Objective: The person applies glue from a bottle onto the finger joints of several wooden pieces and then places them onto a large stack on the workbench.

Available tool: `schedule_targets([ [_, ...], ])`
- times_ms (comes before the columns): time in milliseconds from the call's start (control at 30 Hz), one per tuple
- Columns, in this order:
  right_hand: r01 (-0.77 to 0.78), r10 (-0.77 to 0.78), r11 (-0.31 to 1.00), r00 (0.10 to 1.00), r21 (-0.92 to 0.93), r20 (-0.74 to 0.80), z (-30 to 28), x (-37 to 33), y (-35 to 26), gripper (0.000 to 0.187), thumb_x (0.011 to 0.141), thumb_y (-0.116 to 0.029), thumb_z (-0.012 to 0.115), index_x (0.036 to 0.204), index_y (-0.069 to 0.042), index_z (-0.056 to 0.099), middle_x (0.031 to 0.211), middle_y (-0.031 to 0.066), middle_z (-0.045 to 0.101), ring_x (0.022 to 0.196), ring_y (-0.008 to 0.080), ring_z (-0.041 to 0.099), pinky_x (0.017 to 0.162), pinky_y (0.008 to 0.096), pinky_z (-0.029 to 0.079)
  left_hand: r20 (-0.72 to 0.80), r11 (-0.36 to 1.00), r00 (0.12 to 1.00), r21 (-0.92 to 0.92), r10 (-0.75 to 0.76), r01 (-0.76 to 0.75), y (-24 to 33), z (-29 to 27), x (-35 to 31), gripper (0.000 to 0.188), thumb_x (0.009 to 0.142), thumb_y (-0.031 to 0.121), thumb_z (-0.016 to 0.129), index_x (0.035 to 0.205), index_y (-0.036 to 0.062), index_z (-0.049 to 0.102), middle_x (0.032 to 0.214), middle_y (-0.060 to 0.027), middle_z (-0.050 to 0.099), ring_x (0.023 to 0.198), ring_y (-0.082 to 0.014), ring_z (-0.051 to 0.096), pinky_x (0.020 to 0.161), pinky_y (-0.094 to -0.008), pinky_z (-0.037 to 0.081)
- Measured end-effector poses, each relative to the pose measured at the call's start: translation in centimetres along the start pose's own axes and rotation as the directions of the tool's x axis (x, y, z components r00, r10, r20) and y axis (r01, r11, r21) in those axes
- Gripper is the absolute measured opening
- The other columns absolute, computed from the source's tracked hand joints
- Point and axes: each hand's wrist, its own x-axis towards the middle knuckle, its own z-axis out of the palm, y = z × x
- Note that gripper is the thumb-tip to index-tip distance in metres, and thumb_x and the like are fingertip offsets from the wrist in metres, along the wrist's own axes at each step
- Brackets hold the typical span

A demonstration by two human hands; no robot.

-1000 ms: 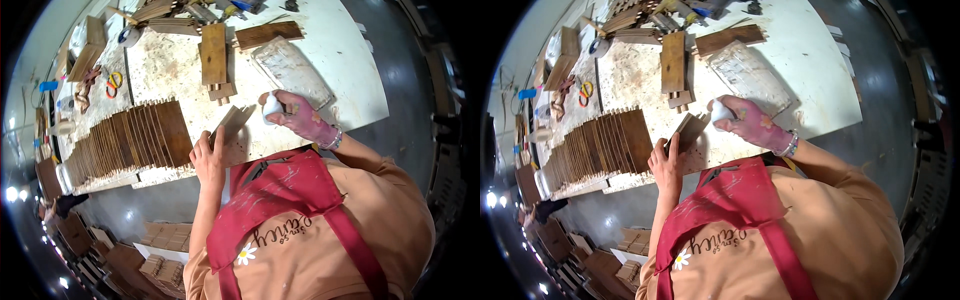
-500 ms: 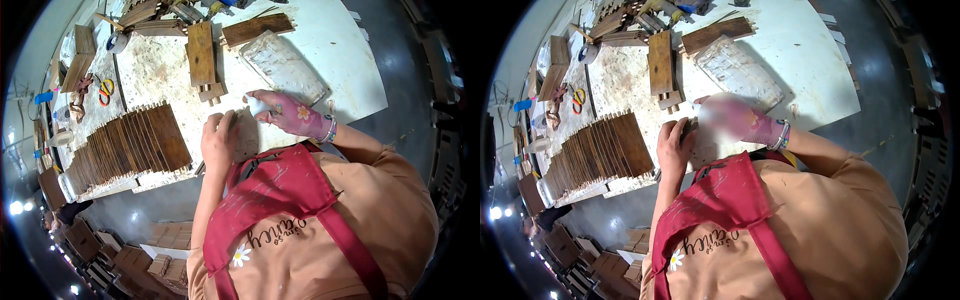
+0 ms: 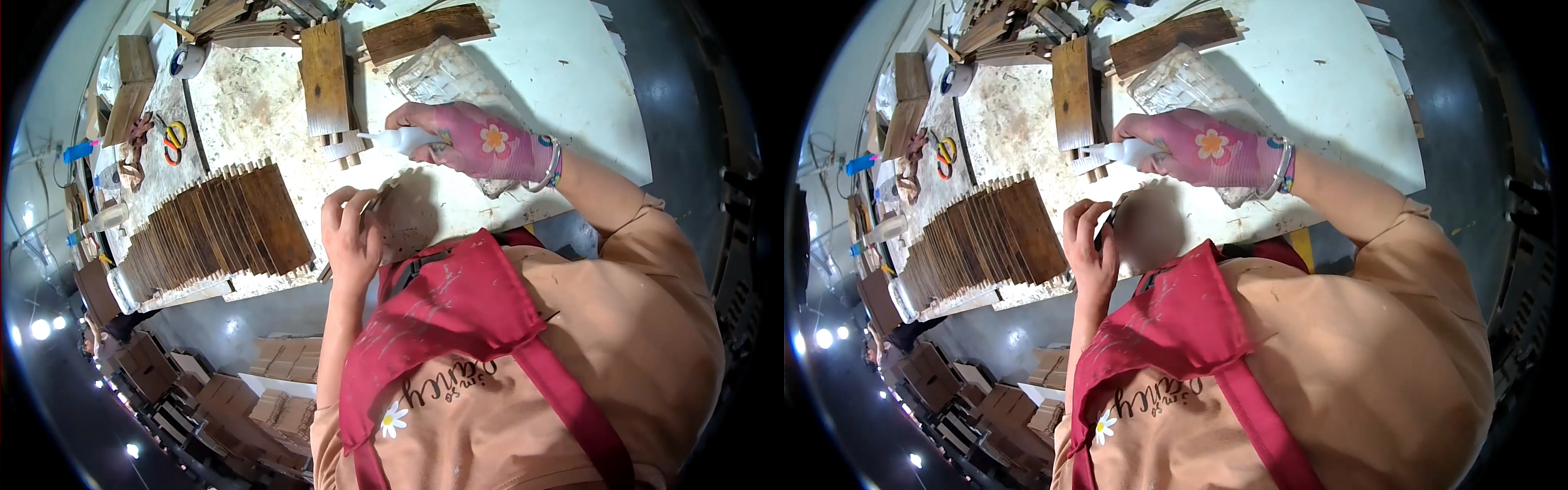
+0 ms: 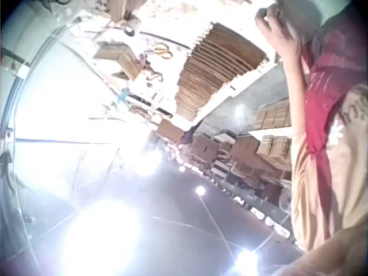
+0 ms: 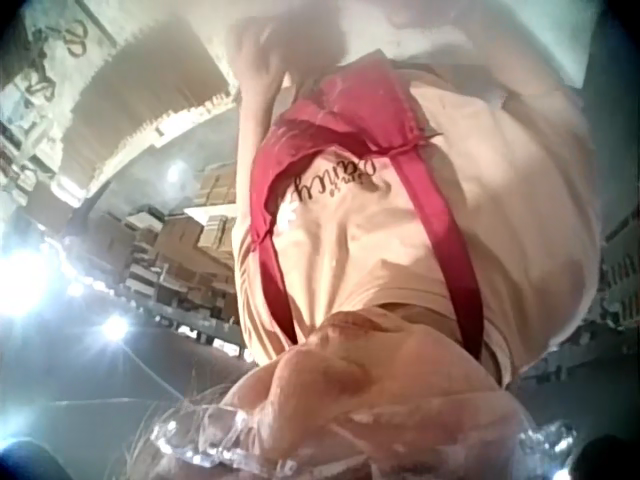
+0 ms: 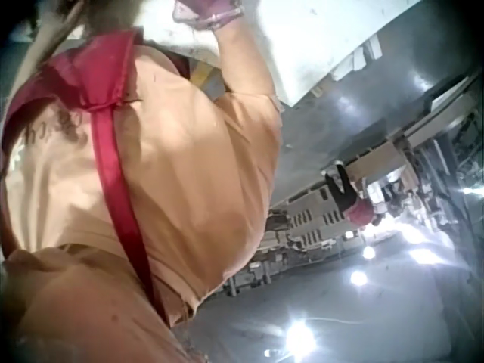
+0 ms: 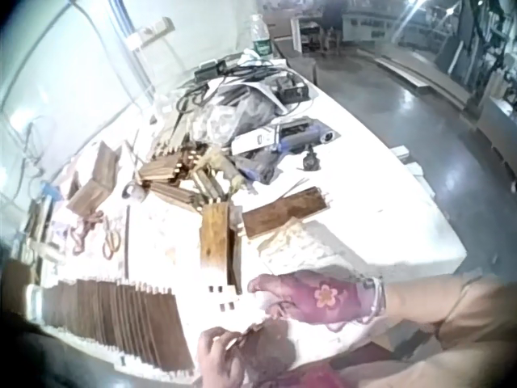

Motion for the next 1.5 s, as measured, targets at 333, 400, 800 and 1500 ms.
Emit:
schedule_targets([
  [333,0.268,-0.218,0.943,0.947,-0.2,0.237,-0.9,1.8,2.2,0.032,0.089,-0.019,0.057,0.121,-0.013,0.058,0.108,0.0125,0.065,0.092,0.0332,0.063,0.082,0.0421,0.049,-0.114,0.999,0.993,-0.005,-0.042,0.042,-0.1,0.9,-0.9,0.021,0.074,-0.008,0.068,0.089,0.0036,0.06,0.083,-0.0103,0.062,0.075,-0.0274,0.059,0.065,-0.0351,0.047],
  [400,0.182,-0.084,0.946,0.938,-0.269,0.337,-1.4,1.8,0.6,0.032,0.09,-0.02,0.056,0.121,-0.014,0.058,0.103,0.0128,0.065,0.089,0.0336,0.063,0.08,0.043,0.049,-0.115,0.999,0.993,-0.01,-0.038,0.037,-0.2,0.9,-0.8,0.021,0.074,-0.009,0.068,0.089,0.0031,0.06,0.083,-0.0105,0.062,0.075,-0.0273,0.059,0.065,-0.0348,0.047],
  [800,0.263,-0.141,0.905,0.927,-0.335,0.347,-0.8,1.7,1.2,0.03,0.093,-0.025,0.052,0.122,-0.018,0.056,0.092,0.0132,0.065,0.084,0.0331,0.064,0.074,0.0442,0.05,-0.146,0.999,0.989,-0.03,0.011,-0.015,0.8,1.2,-1.2,0.026,0.068,-0.012,0.065,0.087,0.0039,0.058,0.08,-0.01,0.062,0.072,-0.0273,0.058,0.065,-0.0342,0.046],
  [1500,0.194,-0.07,0.932,0.926,-0.306,0.372,-0.2,2.3,0.9,0.033,0.089,-0.018,0.057,0.122,-0.013,0.056,0.097,0.0164,0.065,0.089,0.0351,0.063,0.077,0.0452,0.05,-0.163,0.999,0.987,-0.036,0.008,-0.014,-0.6,1.1,-1.0,0.025,0.071,-0.014,0.062,0.087,0.0033,0.055,0.08,-0.009,0.062,0.07,-0.0261,0.058,0.063,-0.0331,0.046],
])
